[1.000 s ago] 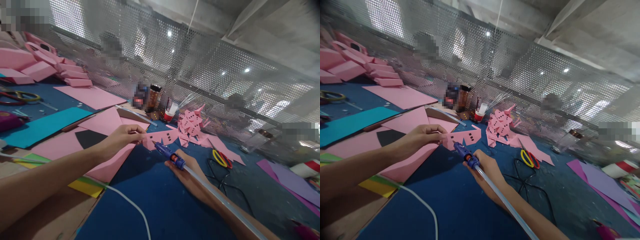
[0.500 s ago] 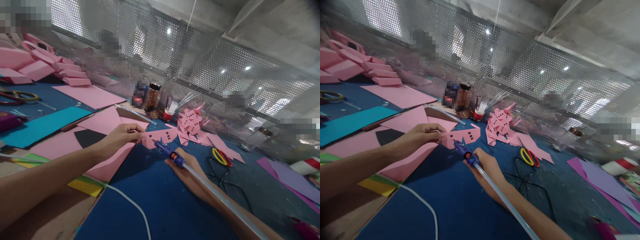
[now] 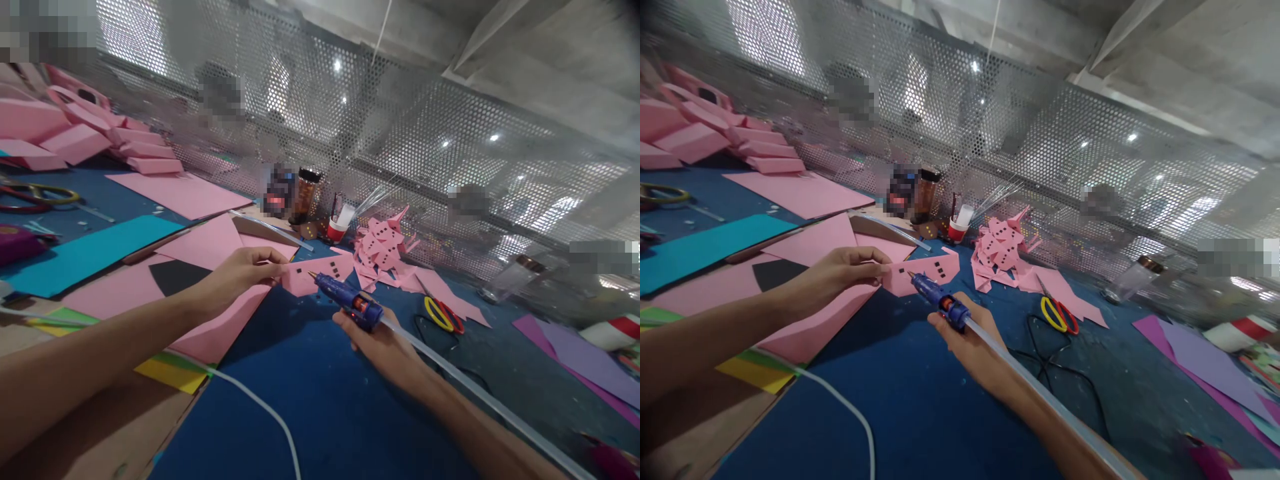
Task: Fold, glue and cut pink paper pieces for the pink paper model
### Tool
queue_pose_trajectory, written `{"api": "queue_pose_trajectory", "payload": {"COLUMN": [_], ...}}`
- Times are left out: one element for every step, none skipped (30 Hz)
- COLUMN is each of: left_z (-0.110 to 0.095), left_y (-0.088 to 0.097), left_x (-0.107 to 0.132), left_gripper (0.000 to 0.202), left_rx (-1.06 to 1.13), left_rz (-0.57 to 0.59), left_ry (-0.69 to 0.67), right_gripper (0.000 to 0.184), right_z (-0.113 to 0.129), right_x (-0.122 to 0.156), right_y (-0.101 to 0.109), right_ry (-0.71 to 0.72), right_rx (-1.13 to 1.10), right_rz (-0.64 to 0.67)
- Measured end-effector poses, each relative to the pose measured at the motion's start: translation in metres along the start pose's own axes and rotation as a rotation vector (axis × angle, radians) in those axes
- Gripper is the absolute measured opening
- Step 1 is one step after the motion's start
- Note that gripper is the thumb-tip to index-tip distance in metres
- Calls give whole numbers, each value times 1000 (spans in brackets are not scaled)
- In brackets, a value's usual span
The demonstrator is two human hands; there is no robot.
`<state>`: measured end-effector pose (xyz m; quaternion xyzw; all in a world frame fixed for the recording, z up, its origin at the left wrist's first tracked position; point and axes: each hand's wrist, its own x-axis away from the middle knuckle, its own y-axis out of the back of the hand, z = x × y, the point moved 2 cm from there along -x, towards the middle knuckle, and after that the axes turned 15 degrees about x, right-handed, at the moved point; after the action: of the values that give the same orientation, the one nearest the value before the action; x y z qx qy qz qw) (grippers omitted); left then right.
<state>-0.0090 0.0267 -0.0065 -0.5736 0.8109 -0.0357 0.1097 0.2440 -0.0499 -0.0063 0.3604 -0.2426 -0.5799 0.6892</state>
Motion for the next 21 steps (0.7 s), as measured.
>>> {"api": "queue_pose_trajectory", "payload": {"left_z": [1, 1, 1, 1, 1, 1, 0, 0, -1, -1, -1, -1, -1, 0, 0, 1, 2, 3, 3, 4, 5], "left_y": [1, 3, 5, 7, 9, 11, 14, 17, 19, 22, 24, 27, 29, 31, 33, 35, 37, 38, 39, 39, 39], "left_x": [-1, -1, -2, -3, -4, -5, -6, -8, -9, -10, -10, -11, -12, -13, -13, -14, -14, -14, -15, -15, -15], "left_gripper": [17, 16, 15, 14, 14, 13, 13, 14, 14, 14, 13, 13, 12, 12, 12, 12, 13, 14, 14, 14, 14], "left_rx": [6, 16, 30, 48, 68, 89, 107, 122, 132, 138, 144, 146, 149, 153, 156, 160, 164, 165, 164, 160, 154], "left_rz": [-11, -22, -36, -50, -68, -88, -114, -144, -172, -194, -210, -221, -230, -239, -251, -261, -264, -259, -249, -238, -230], "left_ry": [-1, -4, -10, -20, -31, -39, -45, -49, -50, -51, -53, -54, -55, -52, -48, -44, -39, -36, -35, -34, -34], "right_gripper": [37, 38, 39, 40, 41, 42, 44, 45, 45, 45, 46, 46, 46, 46, 46, 46, 46, 46, 45, 45, 44], "right_z": [-1, -3, -5, -8, -11, -14, -17, -20, -23, -26, -28, -31, -33, -35, -37, -38, -39, -40, -40, -40, -40], "right_x": [-1, -2, -3, -4, -5, -6, -6, -7, -7, -8, -8, -9, -10, -10, -11, -11, -11, -12, -13, -13, -14], "right_y": [0, 1, 2, 3, 5, 7, 9, 12, 14, 16, 18, 18, 17, 16, 15, 14, 13, 12, 12, 12, 12], "right_ry": [0, -3, -9, -21, -36, -54, -75, -97, -114, -123, -127, -130, -137, -150, -165, -178, -185, -186, -182, -177, -175], "right_rx": [-4, -12, -21, -24, -17, 2, 31, 66, 98, 120, 130, 130, 120, 108, 99, 99, 107, 119, 132, 145, 154], "right_rz": [9, 13, 12, 11, 9, 8, 8, 14, 23, 34, 52, 82, 120, 161, 198, 227, 243, 246, 244, 242, 242]}}
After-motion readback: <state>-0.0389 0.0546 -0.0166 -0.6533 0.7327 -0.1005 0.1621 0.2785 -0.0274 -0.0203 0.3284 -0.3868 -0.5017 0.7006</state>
